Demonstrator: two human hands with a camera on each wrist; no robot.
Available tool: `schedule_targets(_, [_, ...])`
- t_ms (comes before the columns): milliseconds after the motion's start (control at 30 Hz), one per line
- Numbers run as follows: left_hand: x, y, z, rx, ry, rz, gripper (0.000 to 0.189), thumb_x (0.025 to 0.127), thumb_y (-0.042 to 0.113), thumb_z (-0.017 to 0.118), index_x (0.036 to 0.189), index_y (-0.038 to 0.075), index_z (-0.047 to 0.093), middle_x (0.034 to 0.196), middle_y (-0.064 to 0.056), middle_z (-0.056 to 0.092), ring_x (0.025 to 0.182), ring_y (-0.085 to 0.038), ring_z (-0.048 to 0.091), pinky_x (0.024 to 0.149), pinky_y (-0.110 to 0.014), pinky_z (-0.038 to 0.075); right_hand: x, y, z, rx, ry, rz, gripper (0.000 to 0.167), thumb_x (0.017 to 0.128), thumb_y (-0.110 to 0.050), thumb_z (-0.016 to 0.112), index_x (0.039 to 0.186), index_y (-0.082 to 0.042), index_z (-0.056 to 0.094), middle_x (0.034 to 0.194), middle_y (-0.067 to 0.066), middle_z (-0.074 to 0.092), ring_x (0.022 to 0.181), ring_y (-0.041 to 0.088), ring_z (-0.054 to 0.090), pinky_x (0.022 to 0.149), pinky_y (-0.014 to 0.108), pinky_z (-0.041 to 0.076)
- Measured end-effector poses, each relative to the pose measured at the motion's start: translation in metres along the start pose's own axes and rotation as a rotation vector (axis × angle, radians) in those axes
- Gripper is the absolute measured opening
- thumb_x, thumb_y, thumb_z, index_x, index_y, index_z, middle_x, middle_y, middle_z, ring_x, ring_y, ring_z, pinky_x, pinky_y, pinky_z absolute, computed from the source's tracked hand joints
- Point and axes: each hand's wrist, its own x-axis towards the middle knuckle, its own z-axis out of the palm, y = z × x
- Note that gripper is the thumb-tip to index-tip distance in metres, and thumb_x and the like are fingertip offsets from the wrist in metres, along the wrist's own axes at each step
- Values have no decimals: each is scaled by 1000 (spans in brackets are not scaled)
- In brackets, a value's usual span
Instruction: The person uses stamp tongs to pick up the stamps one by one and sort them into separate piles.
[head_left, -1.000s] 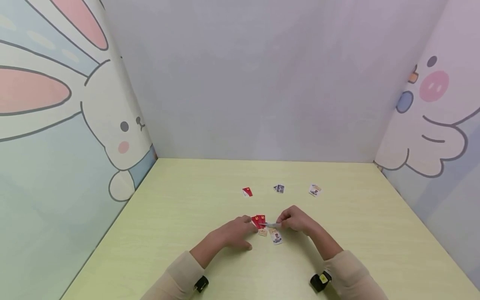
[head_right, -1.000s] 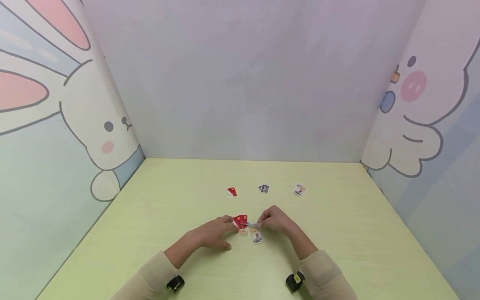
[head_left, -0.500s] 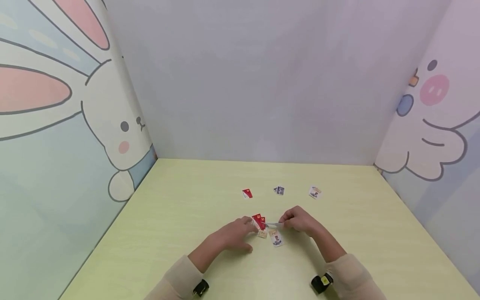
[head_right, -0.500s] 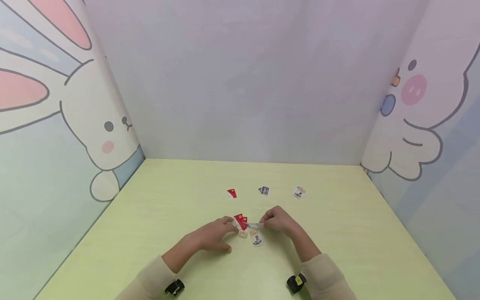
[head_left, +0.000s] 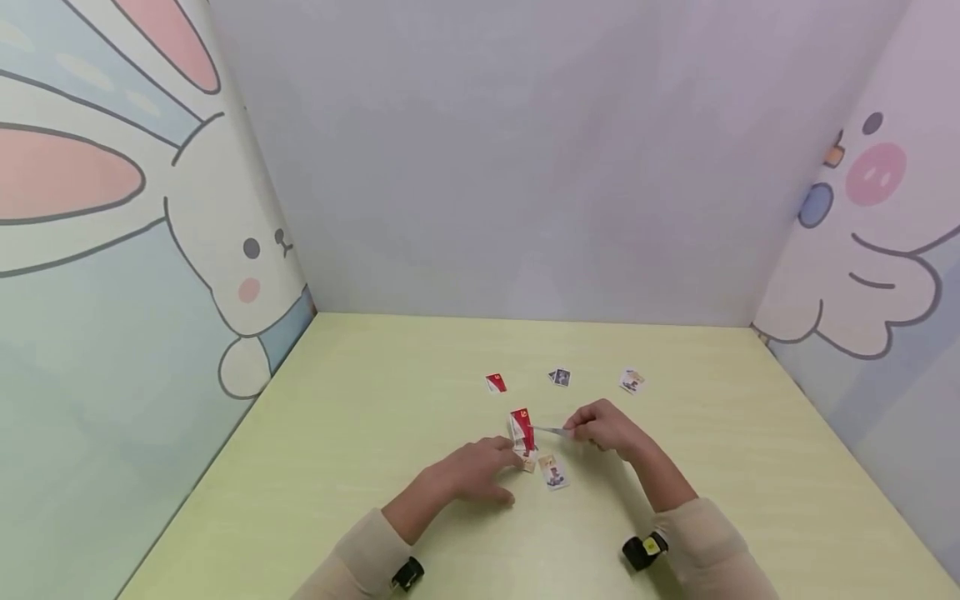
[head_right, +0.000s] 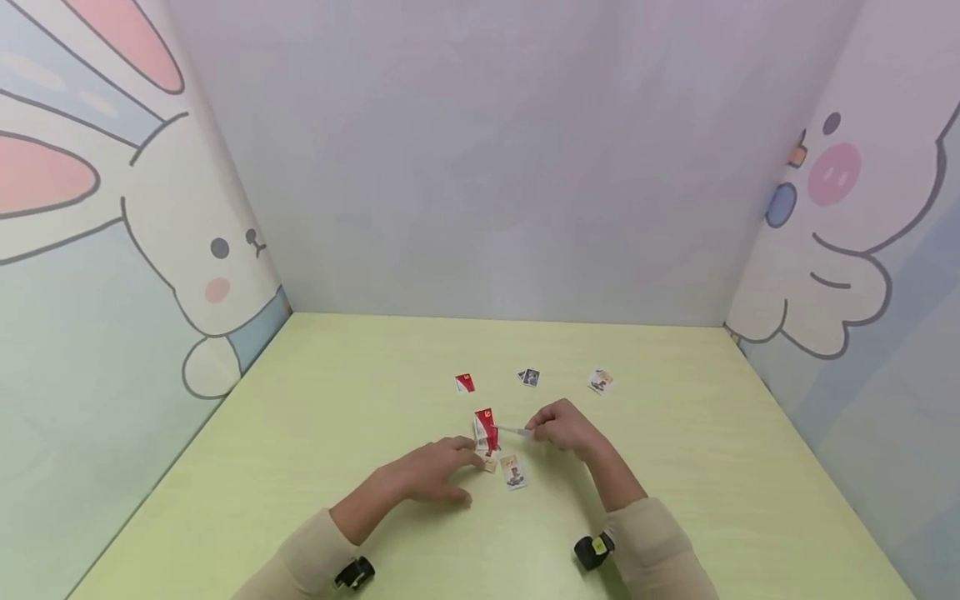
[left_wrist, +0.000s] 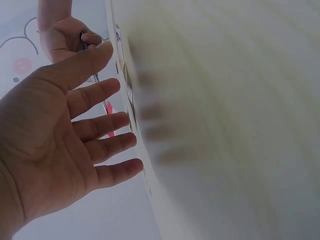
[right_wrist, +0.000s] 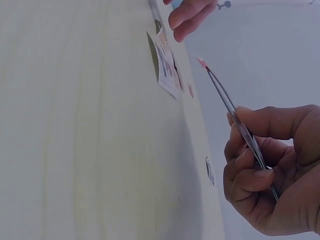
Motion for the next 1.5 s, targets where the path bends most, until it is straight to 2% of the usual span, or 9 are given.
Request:
schedule_targets(367, [4,8,3,14,-27,1,49,79,37,73,124,21,60,138,-3,44,128,-20,38,98,-39,38,15,4,-4,17,22,20,13,85,0,56,90,1,68,63,3,50,48,13,33,43,24,26])
schedule_targets(633, [5,10,5,15,-63,-26,49,79,39,72,124,22,61,138,-1,45,127,-18,38,97,-40,38,25,5,-2,52,34,28,13,86,0,56,90,2,68,60,4,49,46,12,32,43,25,27])
schedule_targets(767, [8,8,6,20,-45,-26,52,79,39,72,126,22,59,139,-2,43,127,-19,38,97,-41,38,29,4,-3,55,43,27,12,86,-1,57,90,2,68,61,5,49,46,12,33,43,25,28])
schedule_targets(967, [15,7,8,65,4,-31,60,79,40,72,131,16,53,137,-4,44,125,-20,41,96,-39,40,37,2,-3,50,62,56,12,86,-3,59,90,0,69,62,7,51,45,13,34,42,24,29])
schedule_targets(1133, [18,8,8,102,4,-64,62,78,42,72,131,15,53,135,-3,46,124,-20,41,95,-37,41,45,3,-2,45,70,67,12,86,-4,59,91,0,69,66,8,53,46,13,36,43,24,29])
schedule_targets(1500, [18,11,7,138,0,-64,58,77,42,73,126,18,57,130,0,49,118,-16,45,91,-34,43,56,1,4,71,100,85,14,83,-2,59,91,2,70,62,8,53,44,10,34,41,23,29])
